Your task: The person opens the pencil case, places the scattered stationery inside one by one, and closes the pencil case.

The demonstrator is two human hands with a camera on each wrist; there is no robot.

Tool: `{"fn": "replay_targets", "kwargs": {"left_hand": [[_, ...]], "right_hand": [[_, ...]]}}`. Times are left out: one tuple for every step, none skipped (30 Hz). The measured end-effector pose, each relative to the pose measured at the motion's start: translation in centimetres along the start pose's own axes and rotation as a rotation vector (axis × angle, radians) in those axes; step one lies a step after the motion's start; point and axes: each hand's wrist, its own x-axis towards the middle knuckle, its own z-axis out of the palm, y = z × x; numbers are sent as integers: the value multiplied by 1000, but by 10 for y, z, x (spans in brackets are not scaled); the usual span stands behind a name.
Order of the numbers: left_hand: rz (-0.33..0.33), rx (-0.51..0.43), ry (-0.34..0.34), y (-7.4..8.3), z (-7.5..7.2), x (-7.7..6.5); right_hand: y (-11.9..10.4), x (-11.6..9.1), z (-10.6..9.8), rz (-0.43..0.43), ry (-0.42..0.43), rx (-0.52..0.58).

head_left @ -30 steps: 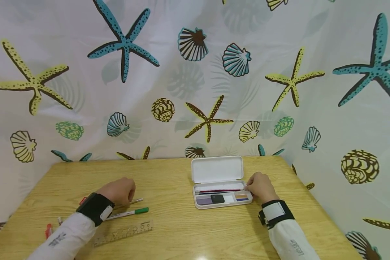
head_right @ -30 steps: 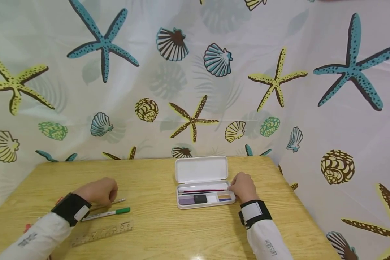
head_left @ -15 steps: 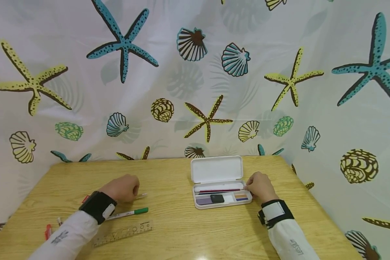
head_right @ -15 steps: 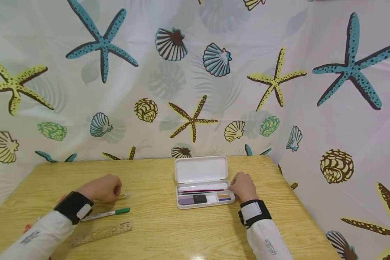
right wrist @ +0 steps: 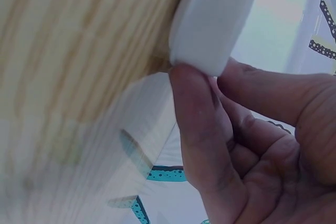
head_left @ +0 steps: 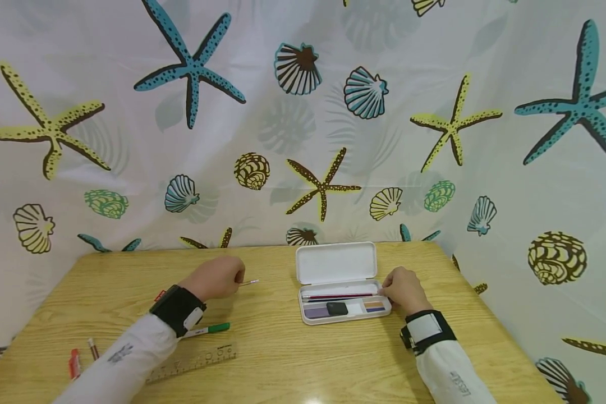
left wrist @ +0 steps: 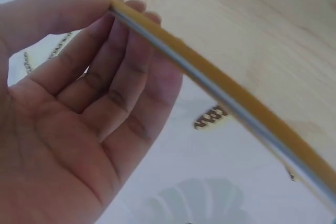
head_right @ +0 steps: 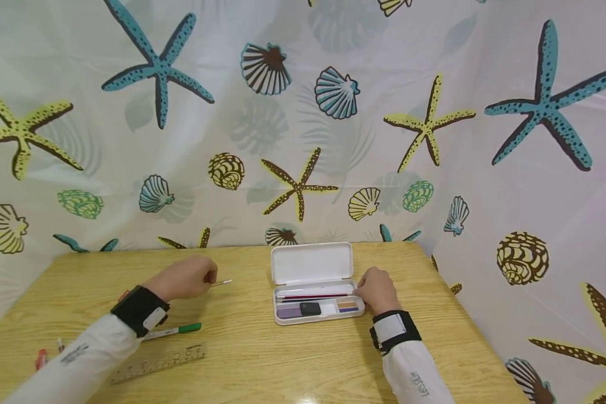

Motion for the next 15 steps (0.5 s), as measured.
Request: {"fn": "replay_targets", "kwargs": {"left_hand": [[5,-1,4,4,0,3],[10,2,7,7,-1,6],[19,5,11,11,-1,9],[24,3,11,14,-1,13],[29,5,9,18,0,16],[33,8,9,22,-1,19],[35,13,10,25,-1,22],[42,17,10,29,0,26],[49,18,13,33,0,29],[46,14,7,37,0,32],[48,17,6,41,1,35],[52,19,7,44,1,38],[61,21,10,48,2,42],[71,27,14,51,3,45],[83,27,20,55,3,48]], "right_hand": [[0,0,0,-1,1,-4],[1,0,0,-2,3,-7],[1,0,1,-3,3,-8],[1,0,1,-3,2,-8],[1,0,1,-4,2,-8],[2,0,1,-4,1,-8],[2,0,1,-8,4,-10],[2,0,1,-10,6,-10],[2,0,1,-13,8,-11],[2,0,1,-17,11,-12],[2,0,1,-19,13,-12],[2,0,1,-21,13,-13],[3,1,1,-22,13,-12],[3,1,1,-21,12,-9],[3,1,1,-21,10,-7]]}}
